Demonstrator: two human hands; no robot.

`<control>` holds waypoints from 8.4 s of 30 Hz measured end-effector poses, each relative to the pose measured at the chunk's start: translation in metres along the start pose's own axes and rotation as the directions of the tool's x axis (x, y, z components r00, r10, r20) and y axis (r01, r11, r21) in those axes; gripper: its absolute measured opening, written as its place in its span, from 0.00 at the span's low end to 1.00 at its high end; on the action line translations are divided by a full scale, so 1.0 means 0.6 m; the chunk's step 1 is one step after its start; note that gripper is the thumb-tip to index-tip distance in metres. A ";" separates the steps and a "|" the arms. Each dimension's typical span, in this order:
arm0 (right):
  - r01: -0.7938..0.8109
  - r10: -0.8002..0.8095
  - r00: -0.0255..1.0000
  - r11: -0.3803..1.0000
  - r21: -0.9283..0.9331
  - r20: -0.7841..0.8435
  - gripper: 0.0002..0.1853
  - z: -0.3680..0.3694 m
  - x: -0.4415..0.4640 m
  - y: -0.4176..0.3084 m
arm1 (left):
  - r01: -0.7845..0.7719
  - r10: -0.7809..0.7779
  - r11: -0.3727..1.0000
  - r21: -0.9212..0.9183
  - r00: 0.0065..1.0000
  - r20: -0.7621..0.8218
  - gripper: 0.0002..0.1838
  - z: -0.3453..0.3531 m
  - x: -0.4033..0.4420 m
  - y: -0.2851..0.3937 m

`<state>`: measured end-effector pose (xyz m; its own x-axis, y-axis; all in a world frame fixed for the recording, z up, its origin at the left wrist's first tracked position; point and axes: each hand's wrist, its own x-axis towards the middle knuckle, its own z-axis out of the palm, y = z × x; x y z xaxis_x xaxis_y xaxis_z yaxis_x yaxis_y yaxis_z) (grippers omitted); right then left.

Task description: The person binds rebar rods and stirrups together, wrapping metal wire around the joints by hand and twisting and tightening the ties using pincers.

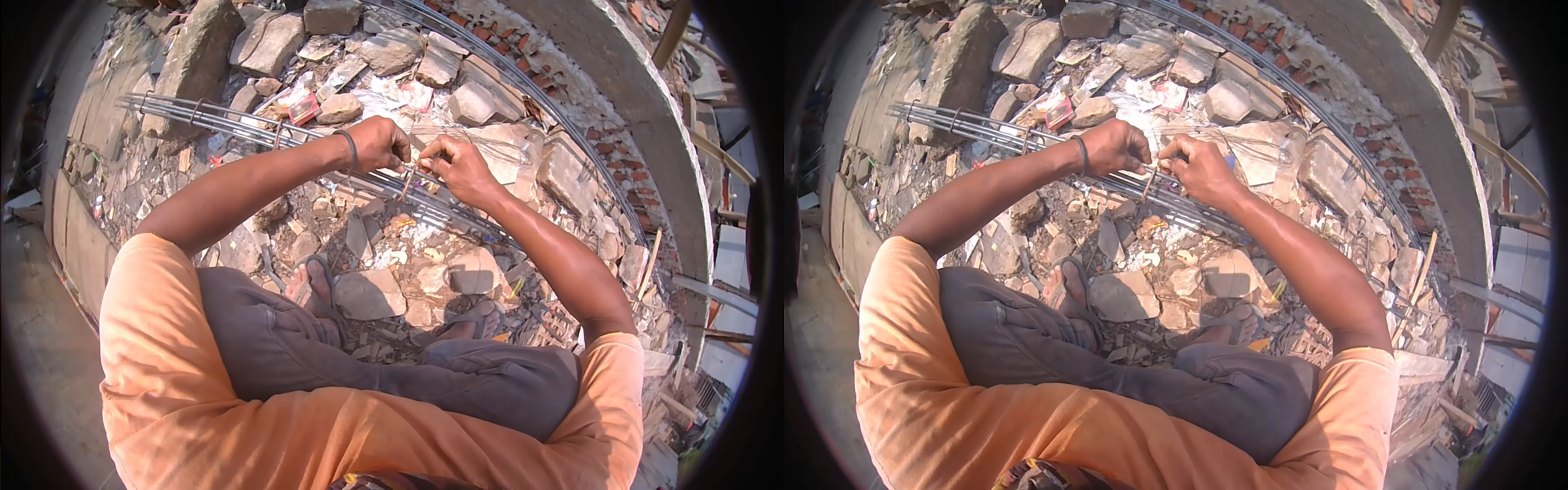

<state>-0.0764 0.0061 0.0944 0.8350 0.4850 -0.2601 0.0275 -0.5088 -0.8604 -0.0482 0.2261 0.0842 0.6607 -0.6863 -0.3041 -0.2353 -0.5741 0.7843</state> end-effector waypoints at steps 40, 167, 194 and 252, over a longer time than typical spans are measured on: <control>-0.162 0.192 0.975 0.960 0.229 -0.114 0.05 0.028 0.000 -0.026 | 0.214 0.026 0.836 -0.505 0.904 0.426 0.26 -0.004 0.055 -0.043; -0.559 0.666 0.720 0.723 0.407 -0.195 0.20 -0.126 -0.556 0.116 | 0.103 -0.066 0.943 -0.318 0.990 0.124 0.12 0.008 0.014 -0.007; 0.450 0.185 0.881 -0.044 -0.892 0.436 0.42 -0.100 0.047 -0.205 | -0.132 0.158 0.971 -0.201 0.980 0.121 0.15 0.001 0.005 -0.063; 0.155 0.650 0.698 0.271 -0.950 0.300 0.17 -0.124 0.100 -0.296 | -0.192 0.186 0.953 -0.233 0.981 -0.049 0.20 0.003 0.105 0.093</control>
<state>0.0099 0.0727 0.2640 0.4359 0.2207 -0.8725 0.6592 -0.7383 0.1426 -0.0212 0.1499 0.1079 0.6395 -0.7584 -0.1264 -0.1850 -0.3114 0.9321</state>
